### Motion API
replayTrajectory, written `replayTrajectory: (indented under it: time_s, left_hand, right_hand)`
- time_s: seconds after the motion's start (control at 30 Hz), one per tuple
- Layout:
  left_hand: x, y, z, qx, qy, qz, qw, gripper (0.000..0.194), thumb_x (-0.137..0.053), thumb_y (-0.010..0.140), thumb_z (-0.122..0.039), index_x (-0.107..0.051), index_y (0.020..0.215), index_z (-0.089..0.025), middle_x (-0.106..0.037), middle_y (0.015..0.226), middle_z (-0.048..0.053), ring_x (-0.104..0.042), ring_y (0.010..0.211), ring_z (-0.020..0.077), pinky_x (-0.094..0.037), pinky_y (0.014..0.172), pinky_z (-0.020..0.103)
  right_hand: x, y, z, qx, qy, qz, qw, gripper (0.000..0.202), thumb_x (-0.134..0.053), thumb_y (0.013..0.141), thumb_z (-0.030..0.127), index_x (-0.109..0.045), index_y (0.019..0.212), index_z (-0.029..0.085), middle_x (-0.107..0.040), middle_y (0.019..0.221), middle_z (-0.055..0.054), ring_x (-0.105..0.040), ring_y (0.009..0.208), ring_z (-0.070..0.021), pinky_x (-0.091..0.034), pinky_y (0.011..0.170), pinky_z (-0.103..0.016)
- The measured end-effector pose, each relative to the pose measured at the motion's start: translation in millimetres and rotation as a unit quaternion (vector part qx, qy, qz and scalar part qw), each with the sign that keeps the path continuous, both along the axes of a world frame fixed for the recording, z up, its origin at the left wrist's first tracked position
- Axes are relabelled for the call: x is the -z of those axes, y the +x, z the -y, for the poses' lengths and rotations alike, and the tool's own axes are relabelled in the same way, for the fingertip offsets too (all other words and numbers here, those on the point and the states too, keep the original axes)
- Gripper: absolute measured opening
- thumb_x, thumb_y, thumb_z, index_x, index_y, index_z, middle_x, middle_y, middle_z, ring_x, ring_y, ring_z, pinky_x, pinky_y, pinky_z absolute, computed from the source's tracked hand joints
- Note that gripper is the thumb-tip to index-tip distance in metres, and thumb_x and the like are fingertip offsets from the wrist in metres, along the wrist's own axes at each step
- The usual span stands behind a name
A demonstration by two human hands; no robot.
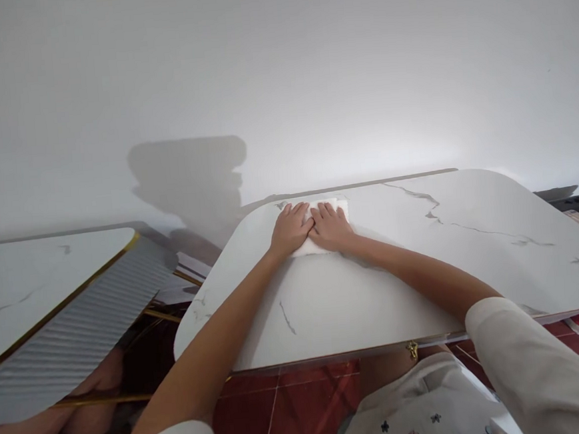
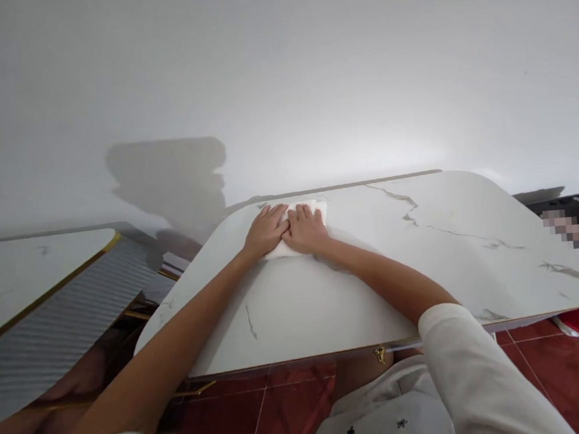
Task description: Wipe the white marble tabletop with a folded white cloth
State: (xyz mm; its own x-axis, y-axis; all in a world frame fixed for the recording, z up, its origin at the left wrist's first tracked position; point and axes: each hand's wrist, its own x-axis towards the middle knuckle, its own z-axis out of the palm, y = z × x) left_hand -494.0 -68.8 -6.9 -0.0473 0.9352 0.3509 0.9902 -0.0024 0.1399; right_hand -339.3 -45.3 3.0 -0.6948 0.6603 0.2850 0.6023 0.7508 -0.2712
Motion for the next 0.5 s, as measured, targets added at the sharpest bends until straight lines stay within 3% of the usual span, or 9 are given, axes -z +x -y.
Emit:
replayTrajectory:
  time_s: [0.2, 0.5]
  left_hand:
    - [-2.0, -7.4, -31.6, -0.042, 0.000, 0.007, 0.999, 0.046, -0.037, 0.091, -0.033, -0.050, 0.133, -0.020, -0.052, 0.141, 0.006, -0.038, 0.134, 0.0282, -0.026, 0.114, 0.044]
    - [-5.0, 3.3, -69.2, -0.097, 0.010, 0.002, 0.995, 0.042, -0.037, 0.094, -0.032, -0.051, 0.132, -0.020, -0.054, 0.139, 0.006, -0.039, 0.132, 0.0283, -0.026, 0.112, 0.044]
  right_hand:
    - [0.1, -16.1, -32.6, 0.005, 0.002, 0.004, 1.000, 0.056, -0.033, 0.093, 0.033, -0.037, 0.142, 0.008, -0.035, 0.152, -0.018, -0.026, 0.140, -0.0300, -0.024, 0.111, -0.052]
    - [1.2, -21.2, -85.8, -0.008, -0.012, 0.006, 1.000, 0.057, -0.034, 0.092, 0.034, -0.036, 0.145, 0.011, -0.032, 0.155, -0.013, -0.024, 0.142, -0.0267, -0.022, 0.113, -0.049]
